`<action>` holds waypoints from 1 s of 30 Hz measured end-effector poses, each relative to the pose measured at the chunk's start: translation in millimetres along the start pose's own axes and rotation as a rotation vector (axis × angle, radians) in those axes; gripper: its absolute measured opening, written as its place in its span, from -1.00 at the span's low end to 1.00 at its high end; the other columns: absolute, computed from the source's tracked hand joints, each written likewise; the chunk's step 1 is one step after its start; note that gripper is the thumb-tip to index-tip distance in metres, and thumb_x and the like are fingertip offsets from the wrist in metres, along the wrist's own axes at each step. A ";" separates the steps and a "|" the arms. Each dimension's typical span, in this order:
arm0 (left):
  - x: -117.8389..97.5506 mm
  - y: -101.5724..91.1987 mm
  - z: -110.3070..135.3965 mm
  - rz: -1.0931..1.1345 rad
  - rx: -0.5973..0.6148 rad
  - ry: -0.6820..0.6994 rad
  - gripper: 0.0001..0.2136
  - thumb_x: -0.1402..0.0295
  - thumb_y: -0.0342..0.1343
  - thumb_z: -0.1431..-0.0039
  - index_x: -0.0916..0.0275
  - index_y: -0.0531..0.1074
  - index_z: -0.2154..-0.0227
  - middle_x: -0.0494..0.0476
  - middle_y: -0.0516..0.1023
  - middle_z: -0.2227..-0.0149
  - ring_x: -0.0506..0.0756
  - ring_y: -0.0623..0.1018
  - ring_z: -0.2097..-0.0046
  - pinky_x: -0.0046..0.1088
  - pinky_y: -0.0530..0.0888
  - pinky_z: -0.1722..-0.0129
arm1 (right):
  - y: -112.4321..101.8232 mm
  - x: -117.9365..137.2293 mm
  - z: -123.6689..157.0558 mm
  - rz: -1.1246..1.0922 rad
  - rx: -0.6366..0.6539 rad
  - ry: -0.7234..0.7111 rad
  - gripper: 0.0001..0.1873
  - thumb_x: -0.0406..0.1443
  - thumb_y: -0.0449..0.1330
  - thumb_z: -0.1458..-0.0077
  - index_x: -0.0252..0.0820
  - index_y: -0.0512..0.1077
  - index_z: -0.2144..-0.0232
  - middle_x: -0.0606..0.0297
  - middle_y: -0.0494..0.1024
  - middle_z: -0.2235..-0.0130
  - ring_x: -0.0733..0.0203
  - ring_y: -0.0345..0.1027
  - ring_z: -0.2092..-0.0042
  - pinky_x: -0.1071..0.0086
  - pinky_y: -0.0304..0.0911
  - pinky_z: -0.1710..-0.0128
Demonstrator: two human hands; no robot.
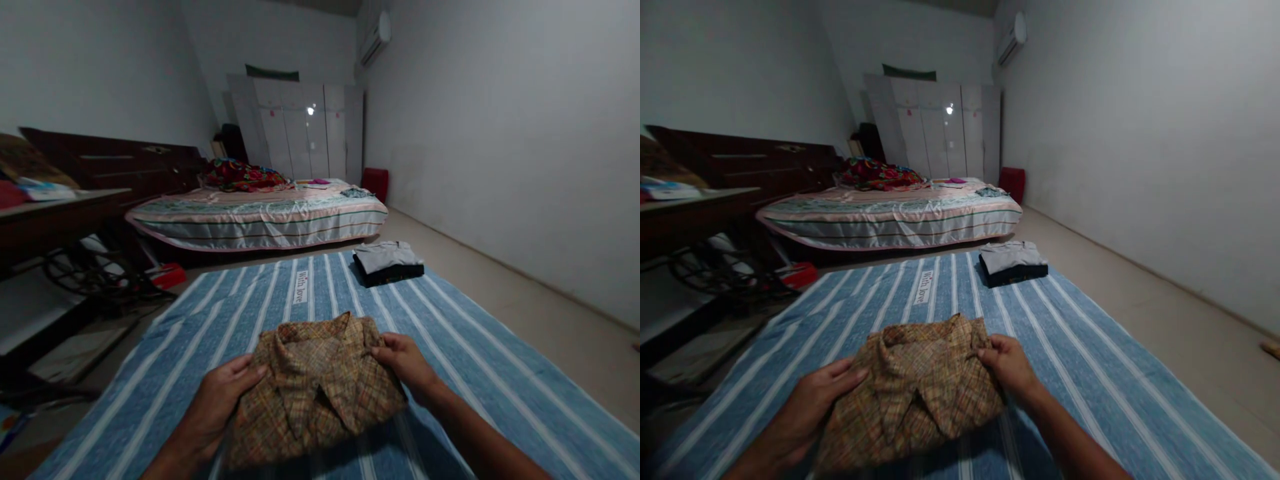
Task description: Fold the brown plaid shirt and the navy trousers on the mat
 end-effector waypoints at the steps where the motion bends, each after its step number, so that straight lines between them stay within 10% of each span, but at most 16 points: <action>1: -6.2 17.1 -11.1 0.004 0.031 0.024 -0.60 0.36 0.38 0.30 0.31 0.51 0.28 0.23 0.64 0.29 0.27 0.62 0.26 -0.33 0.57 0.32 | -14.3 13.6 -9.9 0.050 -0.028 -0.013 -0.66 -0.10 0.32 0.32 -0.24 0.41 0.54 0.33 0.46 0.54 0.18 0.37 0.45 0.36 0.27 0.37; 10: -78.1 170.6 -155.1 -0.042 0.071 0.271 -0.87 0.51 0.24 0.14 0.36 0.50 0.43 0.07 0.55 0.55 0.05 0.53 0.50 -0.48 0.46 0.45 | -157.1 136.8 -133.5 0.358 -0.338 -0.052 -0.91 -0.37 0.27 0.27 -0.28 0.40 0.61 0.34 0.41 0.63 0.30 0.26 0.58 0.50 0.13 0.60; 16: -119.0 251.0 -240.2 -0.063 0.060 0.298 -0.78 0.28 0.10 -0.21 0.34 0.42 0.20 0.10 0.51 0.27 0.01 0.52 0.33 -0.40 0.50 0.34 | -226.0 193.6 -199.4 0.521 -0.586 -0.097 -0.91 -0.45 0.26 0.08 -0.29 0.40 0.54 0.44 0.33 0.66 0.39 0.20 0.62 0.55 0.09 0.62; 24: -115.7 284.8 -307.4 -0.027 -0.011 0.301 -0.88 0.40 0.17 -0.15 0.35 0.42 0.31 0.01 0.47 0.44 -0.04 0.49 0.43 -0.53 0.46 0.44 | -273.9 184.9 -260.7 0.733 -0.706 -0.058 -0.86 -0.36 0.22 -0.13 -0.32 0.39 0.45 0.50 0.29 0.60 0.46 0.13 0.62 0.57 0.11 0.62; 30: -83.8 284.1 -339.7 -0.022 -0.012 0.161 -0.76 0.27 0.07 -0.23 0.32 0.39 0.13 0.14 0.48 0.17 0.05 0.51 0.23 -0.34 0.51 0.27 | -288.7 145.7 -288.8 0.932 -0.726 -0.019 -0.84 -0.29 0.22 -0.15 -0.32 0.43 0.41 0.40 0.40 0.52 0.37 0.29 0.50 0.50 0.23 0.48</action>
Point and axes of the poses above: each hand's wrist, its own z-axis away from the middle knuckle, its own y-axis out of the palm, x = y × z, the point moved 7 cm from there along -z, towards the middle knuckle
